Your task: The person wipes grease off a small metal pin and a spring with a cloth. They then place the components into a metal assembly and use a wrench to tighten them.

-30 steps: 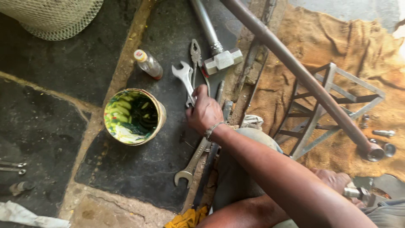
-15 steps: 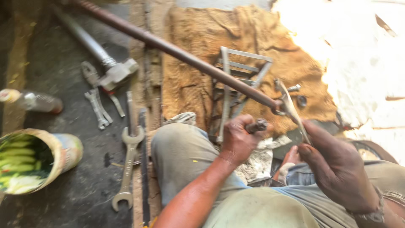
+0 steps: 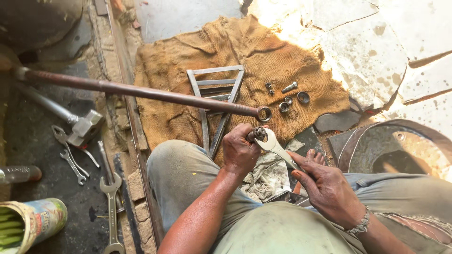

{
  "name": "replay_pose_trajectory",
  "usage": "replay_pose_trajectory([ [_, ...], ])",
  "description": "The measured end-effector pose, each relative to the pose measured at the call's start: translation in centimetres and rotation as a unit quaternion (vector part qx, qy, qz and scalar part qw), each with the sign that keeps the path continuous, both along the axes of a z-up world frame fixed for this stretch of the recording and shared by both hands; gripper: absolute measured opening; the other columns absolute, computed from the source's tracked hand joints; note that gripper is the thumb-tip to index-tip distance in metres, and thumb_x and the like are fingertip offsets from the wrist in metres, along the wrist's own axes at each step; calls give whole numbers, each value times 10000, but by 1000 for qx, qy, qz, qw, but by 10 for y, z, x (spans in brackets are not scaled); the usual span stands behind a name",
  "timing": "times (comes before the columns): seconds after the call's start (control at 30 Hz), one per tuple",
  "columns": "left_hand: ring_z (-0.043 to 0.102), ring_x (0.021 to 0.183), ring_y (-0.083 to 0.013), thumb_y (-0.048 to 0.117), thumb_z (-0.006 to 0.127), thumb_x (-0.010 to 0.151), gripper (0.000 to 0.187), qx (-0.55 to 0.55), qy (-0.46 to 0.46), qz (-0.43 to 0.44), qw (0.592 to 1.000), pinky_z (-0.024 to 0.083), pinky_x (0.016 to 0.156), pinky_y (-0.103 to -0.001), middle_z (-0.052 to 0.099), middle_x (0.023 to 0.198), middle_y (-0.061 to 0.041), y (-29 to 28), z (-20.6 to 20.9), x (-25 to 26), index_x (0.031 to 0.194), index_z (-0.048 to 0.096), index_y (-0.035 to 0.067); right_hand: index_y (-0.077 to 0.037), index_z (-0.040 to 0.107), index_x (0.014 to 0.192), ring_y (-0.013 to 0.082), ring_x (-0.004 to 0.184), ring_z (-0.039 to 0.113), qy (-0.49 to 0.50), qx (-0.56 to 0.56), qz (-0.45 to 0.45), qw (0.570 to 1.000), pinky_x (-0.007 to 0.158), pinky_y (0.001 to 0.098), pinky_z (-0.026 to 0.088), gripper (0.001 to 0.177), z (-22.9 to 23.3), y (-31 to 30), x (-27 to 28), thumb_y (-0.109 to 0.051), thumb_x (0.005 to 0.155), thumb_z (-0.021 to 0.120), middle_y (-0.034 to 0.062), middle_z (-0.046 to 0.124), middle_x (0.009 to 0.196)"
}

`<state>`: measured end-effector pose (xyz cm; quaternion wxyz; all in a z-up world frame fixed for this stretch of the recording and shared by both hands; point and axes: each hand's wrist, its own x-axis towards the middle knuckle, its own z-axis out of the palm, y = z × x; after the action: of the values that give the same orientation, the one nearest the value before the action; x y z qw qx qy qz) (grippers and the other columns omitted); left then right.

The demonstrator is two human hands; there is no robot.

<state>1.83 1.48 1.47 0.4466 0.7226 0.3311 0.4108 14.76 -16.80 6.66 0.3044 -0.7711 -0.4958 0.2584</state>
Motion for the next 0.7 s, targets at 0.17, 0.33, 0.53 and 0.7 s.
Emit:
replay_pose_trajectory([
  [0.17, 492, 553, -219, 180, 825, 876, 418, 4, 8, 4, 1000, 407, 543, -385, 491, 635, -115, -5, -8, 3, 666, 503, 14, -113, 620, 1451, 331, 1386, 487, -43, 52, 33, 997, 1149, 395, 259, 487, -14, -4, 0, -186, 971, 654, 272, 717, 912],
  [0.33, 484, 560, -196, 166, 804, 890, 378, -16, -5, 21, 1000, 402, 540, -376, 501, 646, -106, -5, -11, -1, 694, 523, 8, -269, 633, 1442, 247, 805, 736, 58, -132, -69, 987, 852, 331, 553, 527, -9, 8, -13, -277, 915, 651, 191, 768, 896],
  [0.53, 503, 552, -179, 205, 784, 907, 422, -53, 48, 22, 997, 396, 521, -380, 512, 624, -79, -1, -15, -8, 650, 507, 16, -216, 614, 1386, 202, 703, 750, 52, -99, -63, 992, 729, 340, 562, 481, -9, 12, -20, -276, 911, 656, 145, 782, 849],
  [0.7, 566, 591, -196, 181, 740, 904, 318, -39, 39, 16, 998, 442, 551, -391, 554, 666, -78, 1, -18, -13, 693, 549, 39, -194, 632, 1398, 141, 652, 648, 64, -79, -57, 993, 692, 305, 545, 463, -11, 12, -22, -243, 938, 643, 115, 738, 731],
])
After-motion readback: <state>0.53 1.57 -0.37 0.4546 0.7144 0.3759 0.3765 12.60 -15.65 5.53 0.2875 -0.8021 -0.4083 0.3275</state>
